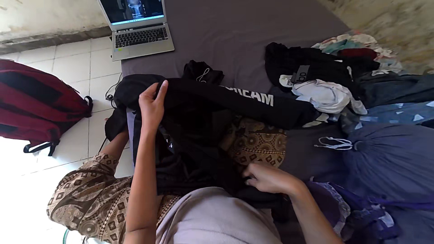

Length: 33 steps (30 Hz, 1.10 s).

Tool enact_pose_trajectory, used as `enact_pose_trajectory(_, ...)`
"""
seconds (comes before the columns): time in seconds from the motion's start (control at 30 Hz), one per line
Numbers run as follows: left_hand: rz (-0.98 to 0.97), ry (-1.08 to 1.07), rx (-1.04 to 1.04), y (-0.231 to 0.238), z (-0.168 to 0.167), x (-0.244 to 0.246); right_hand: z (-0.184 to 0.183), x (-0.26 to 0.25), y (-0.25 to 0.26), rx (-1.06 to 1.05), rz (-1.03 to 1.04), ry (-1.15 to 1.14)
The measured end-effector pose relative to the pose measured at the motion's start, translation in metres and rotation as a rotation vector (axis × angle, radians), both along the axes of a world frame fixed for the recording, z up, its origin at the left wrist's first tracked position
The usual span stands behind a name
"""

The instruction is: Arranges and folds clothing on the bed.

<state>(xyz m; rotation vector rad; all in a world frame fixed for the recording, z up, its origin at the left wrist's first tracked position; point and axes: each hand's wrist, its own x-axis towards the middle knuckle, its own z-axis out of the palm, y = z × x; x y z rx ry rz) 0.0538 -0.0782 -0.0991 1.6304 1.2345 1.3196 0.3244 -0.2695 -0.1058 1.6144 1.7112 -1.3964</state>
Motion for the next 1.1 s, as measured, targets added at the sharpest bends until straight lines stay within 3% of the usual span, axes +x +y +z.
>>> enact_pose_trajectory(0.1, -0.043, 0.081, -0.155, -0.001, -0.016, -0.005, -0.002, -0.007, 0.007, -0.098, 0.038, -0.05)
enact_pose_trajectory(0.17, -0.075, 0.126, -0.24, -0.017, -0.026, -0.01, -0.001, -0.006, 0.012, -0.05, 0.032, -0.019)
enact_pose_trajectory(0.23, -0.022, 0.096, -0.312, -0.038, -0.042, -0.014, 0.0, -0.002, 0.016, 0.148, -0.019, 0.061)
enact_pose_trajectory(0.37, 0.262, -0.025, -0.314, -0.104, -0.07, -0.018, -0.009, -0.002, 0.04, 0.729, -0.183, 0.188)
enact_pose_trajectory(0.47, 0.268, -0.01, -0.314, -0.162, -0.071, -0.007, -0.034, -0.01, 0.07, 1.107, -0.238, 0.168)
enact_pose_trajectory(0.57, 0.159, 0.1, -0.331, -0.198, -0.07, 0.003, -0.057, -0.014, 0.101, 1.164, -0.252, 0.094)
enact_pose_trajectory(0.7, 0.044, 0.208, -0.385, -0.195, -0.07, 0.004, -0.073, -0.011, 0.128, 1.112, -0.3, 0.072)
enact_pose_trajectory(0.8, 0.006, 0.102, -0.358, -0.184, -0.07, 0.0, -0.055, 0.003, 0.134, 1.074, -0.425, 0.146)
enact_pose_trajectory(0.9, 0.048, -0.043, -0.317, -0.176, -0.054, -0.009, -0.023, 0.029, 0.129, 1.2, -0.531, 0.185)
enact_pose_trajectory(1.1, 0.001, -0.167, -0.173, -0.168, -0.001, -0.038, 0.053, 0.077, 0.101, 1.416, -0.403, 0.243)
